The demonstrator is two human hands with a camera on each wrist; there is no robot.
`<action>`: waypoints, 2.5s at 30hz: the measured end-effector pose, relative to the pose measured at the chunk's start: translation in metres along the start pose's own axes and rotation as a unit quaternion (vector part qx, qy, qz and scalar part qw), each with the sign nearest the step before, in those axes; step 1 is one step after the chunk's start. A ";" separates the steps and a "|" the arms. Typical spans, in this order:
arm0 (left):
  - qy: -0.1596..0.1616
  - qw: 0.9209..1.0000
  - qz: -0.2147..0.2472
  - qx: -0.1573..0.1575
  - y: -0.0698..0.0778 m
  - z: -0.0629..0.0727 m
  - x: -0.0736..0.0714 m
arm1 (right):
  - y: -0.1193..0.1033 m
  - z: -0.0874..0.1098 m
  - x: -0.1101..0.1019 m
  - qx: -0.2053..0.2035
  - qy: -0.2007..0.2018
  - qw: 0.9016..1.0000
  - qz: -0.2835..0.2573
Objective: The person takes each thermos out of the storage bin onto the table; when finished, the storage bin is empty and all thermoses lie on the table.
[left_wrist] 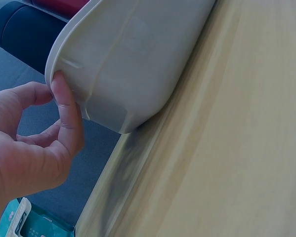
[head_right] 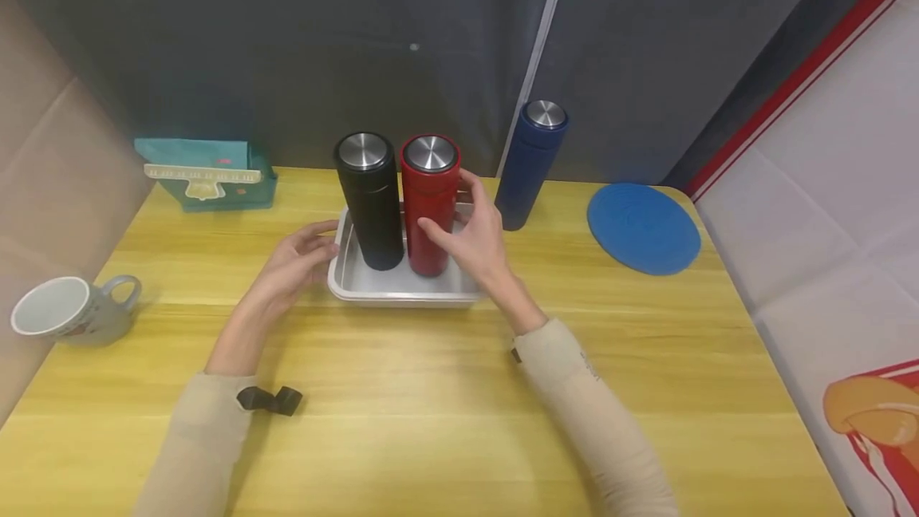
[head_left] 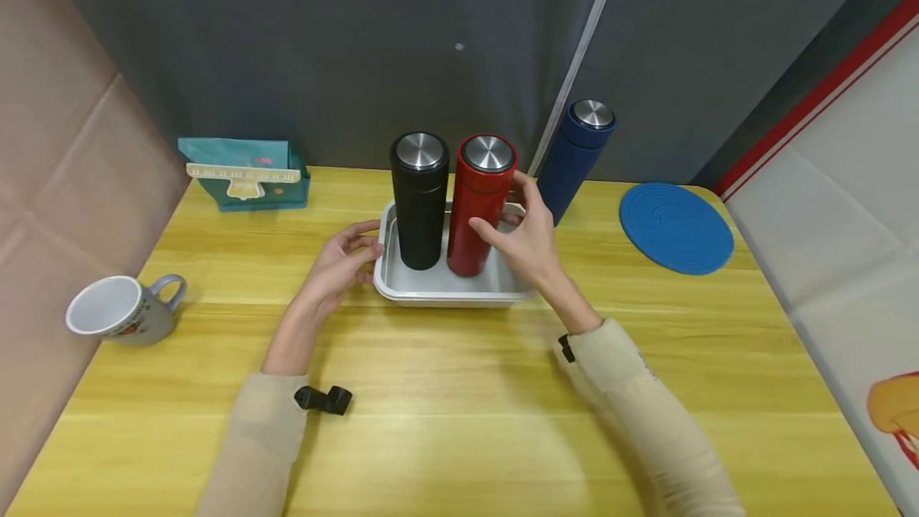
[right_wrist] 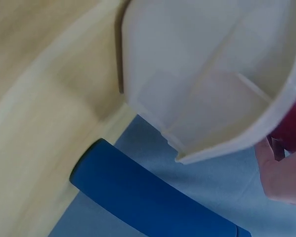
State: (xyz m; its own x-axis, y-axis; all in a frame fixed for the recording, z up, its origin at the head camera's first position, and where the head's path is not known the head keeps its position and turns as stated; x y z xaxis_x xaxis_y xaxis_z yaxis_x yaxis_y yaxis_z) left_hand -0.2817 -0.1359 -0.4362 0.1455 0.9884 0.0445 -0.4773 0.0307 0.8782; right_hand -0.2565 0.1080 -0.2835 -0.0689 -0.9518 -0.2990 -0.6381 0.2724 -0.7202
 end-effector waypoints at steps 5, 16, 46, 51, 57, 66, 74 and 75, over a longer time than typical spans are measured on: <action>0.002 1.000 0.000 0.001 0.001 0.001 -0.002 | -0.006 -0.003 -0.007 -0.003 0.018 1.000 -0.010; 0.001 1.000 0.001 0.003 0.002 0.001 -0.001 | -0.018 -0.003 -0.019 0.001 0.019 1.000 0.015; 0.008 1.000 0.000 0.001 0.002 0.003 0.001 | -0.032 -0.009 -0.100 -0.037 0.070 0.993 0.083; 0.009 1.000 0.001 0.003 0.003 0.003 0.001 | -0.028 -0.007 -0.120 -0.031 0.085 0.991 0.100; 0.012 1.000 0.000 -0.001 0.002 0.003 0.000 | -0.016 0.000 -0.138 -0.018 0.108 0.988 0.105; 0.013 1.000 -0.001 0.002 0.002 0.003 0.000 | 0.013 0.007 -0.145 0.026 0.109 0.986 0.122; 0.014 1.000 -0.003 0.002 0.002 0.003 -0.001 | 0.054 0.017 -0.141 0.054 0.089 0.986 0.131; 0.013 1.000 -0.004 0.002 0.002 0.003 0.000 | 0.057 0.017 -0.140 0.052 0.087 0.986 0.132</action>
State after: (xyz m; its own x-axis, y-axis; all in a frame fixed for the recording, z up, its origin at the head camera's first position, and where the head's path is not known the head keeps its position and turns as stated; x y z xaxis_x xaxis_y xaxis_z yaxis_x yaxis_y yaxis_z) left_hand -0.2800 -0.1365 -0.4327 0.1264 0.9916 0.0258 -0.4726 0.0374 0.8805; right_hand -0.2696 0.2595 -0.2933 -0.3584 -0.8534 -0.3786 -0.4983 0.5178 -0.6954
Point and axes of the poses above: each hand's wrist, its own z-axis away from the middle knuckle, its own x-axis out of the palm, y = z × x, the point moved 10 cm from there along -z, towards the middle knuckle, and after that the axes turned 14 degrees about -x, right-handed, at the moved point
